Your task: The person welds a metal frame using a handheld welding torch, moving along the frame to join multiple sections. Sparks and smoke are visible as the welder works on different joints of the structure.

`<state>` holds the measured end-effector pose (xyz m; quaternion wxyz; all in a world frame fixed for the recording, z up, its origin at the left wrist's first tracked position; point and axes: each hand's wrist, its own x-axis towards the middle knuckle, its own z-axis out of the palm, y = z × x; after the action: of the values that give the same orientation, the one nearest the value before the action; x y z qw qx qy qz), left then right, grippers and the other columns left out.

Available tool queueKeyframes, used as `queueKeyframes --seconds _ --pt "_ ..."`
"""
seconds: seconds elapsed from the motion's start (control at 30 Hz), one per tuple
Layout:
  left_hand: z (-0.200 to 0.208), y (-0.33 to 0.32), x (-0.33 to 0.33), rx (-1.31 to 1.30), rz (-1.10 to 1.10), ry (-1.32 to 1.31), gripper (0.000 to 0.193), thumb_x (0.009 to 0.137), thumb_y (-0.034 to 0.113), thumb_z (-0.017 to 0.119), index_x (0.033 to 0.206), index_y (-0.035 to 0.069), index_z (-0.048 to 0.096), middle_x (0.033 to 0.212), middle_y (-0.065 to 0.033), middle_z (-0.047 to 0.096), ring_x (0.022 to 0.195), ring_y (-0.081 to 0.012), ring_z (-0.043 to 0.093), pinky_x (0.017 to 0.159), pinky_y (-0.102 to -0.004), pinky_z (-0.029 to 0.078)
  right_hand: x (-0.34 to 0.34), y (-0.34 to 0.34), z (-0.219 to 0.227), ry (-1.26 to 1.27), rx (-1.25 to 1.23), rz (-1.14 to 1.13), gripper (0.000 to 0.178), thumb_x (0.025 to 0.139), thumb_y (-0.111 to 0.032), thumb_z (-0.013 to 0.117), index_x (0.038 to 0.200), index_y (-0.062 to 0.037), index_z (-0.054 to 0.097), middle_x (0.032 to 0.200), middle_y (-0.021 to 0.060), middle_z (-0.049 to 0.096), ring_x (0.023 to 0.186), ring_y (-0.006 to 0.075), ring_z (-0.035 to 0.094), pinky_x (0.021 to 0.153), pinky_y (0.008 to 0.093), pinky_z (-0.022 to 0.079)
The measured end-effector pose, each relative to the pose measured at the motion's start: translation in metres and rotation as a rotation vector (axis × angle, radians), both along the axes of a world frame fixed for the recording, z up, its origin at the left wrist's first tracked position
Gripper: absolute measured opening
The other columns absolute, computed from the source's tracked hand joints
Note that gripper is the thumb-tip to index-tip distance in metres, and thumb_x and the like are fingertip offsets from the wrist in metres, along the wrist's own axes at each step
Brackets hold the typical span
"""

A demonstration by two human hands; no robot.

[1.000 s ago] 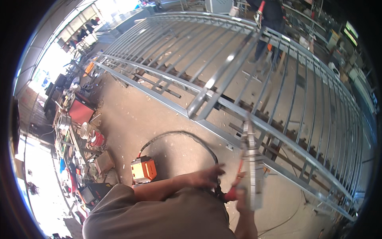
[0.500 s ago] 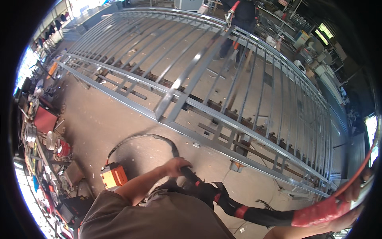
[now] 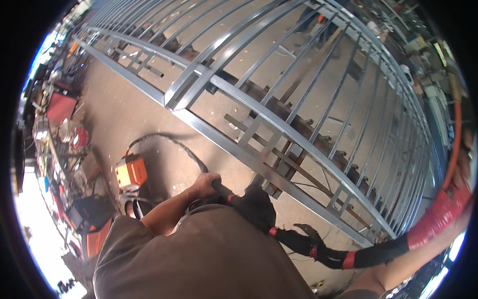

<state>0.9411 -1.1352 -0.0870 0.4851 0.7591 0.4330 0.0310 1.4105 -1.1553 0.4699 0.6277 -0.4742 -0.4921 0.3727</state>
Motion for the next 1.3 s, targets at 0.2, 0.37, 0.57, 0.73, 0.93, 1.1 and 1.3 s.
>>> queueKeyframes --seconds 0.2,0.37,0.57,0.73,0.93,1.1,1.3 --pt "0.016 -0.028 0.062 0.193 0.162 0.212 0.018 0.068 0.020 0.074 0.084 0.013 0.069 0.091 -0.0117 0.070 0.099 -0.0360 0.067 0.093 -0.0470 0.050 0.064 0.106 -0.120 0.016 -0.581 -0.026 0.050 0.108 -0.049 0.055 0.121 -0.0021 0.067 0.079 0.0057 0.070 0.057 0.0127 0.063 0.051 0.0243 0.052" --pt "0.027 -0.054 0.103 0.247 0.082 0.405 0.022 0.065 0.017 0.076 0.087 0.016 0.069 0.092 -0.0072 0.070 0.099 -0.0304 0.068 0.095 -0.0446 0.048 0.068 0.169 -0.203 -0.107 -0.757 0.388 0.057 0.108 -0.052 0.053 0.113 0.0020 0.070 0.075 0.0073 0.069 0.062 0.0151 0.066 0.056 0.0286 0.054" --pt "0.025 -0.063 0.124 0.170 0.083 0.442 0.024 0.064 0.013 0.075 0.087 0.014 0.068 0.094 -0.0068 0.071 0.102 -0.0299 0.069 0.098 -0.0439 0.048 0.045 0.223 -0.290 -0.080 -0.878 0.553 0.053 0.105 -0.046 0.063 0.128 0.0023 0.061 0.094 0.0111 0.071 0.067 0.0133 0.067 0.057 0.0300 0.055" --pt "0.011 -0.058 0.128 0.038 0.012 0.447 0.028 0.062 0.013 0.075 0.090 0.012 0.070 0.095 -0.0082 0.071 0.105 -0.0317 0.067 0.101 -0.0441 0.048 0.032 0.262 -0.331 0.020 -0.889 0.621 0.049 0.106 -0.046 0.061 0.121 0.0009 0.063 0.092 0.0102 0.070 0.066 0.0147 0.068 0.057 0.0306 0.057" --pt "0.000 -0.056 0.132 -0.004 0.055 0.353 0.029 0.066 0.015 0.074 0.095 0.014 0.074 0.097 -0.0063 0.071 0.107 -0.0291 0.067 0.102 -0.0432 0.047 0.017 0.298 -0.365 0.076 -0.936 0.692 0.051 0.105 -0.042 0.064 0.133 0.0004 0.059 0.093 0.0102 0.069 0.066 0.0113 0.067 0.056 0.0268 0.055" --pt "-0.004 -0.038 0.141 -0.092 -0.036 0.422 0.039 0.064 0.017 0.075 0.102 0.011 0.075 0.107 -0.0110 0.073 0.113 -0.0302 0.066 0.108 -0.0433 0.045 0.006 0.306 -0.382 0.103 -0.952 0.712 0.051 0.106 -0.041 0.063 0.133 0.0010 0.059 0.093 0.0104 0.070 0.066 0.0117 0.067 0.057 0.0266 0.055" --pt "0.001 -0.024 0.147 -0.176 -0.010 0.392 0.056 0.065 0.018 0.074 0.120 0.008 0.073 0.124 -0.0167 0.072 0.129 -0.0338 0.060 0.120 -0.0451 0.037 0.007 0.309 -0.392 0.080 -0.921 0.737 0.047 0.108 -0.041 0.058 0.131 -0.0001 0.058 0.096 0.0122 0.069 0.068 0.0138 0.068 0.057 0.0285 0.056"
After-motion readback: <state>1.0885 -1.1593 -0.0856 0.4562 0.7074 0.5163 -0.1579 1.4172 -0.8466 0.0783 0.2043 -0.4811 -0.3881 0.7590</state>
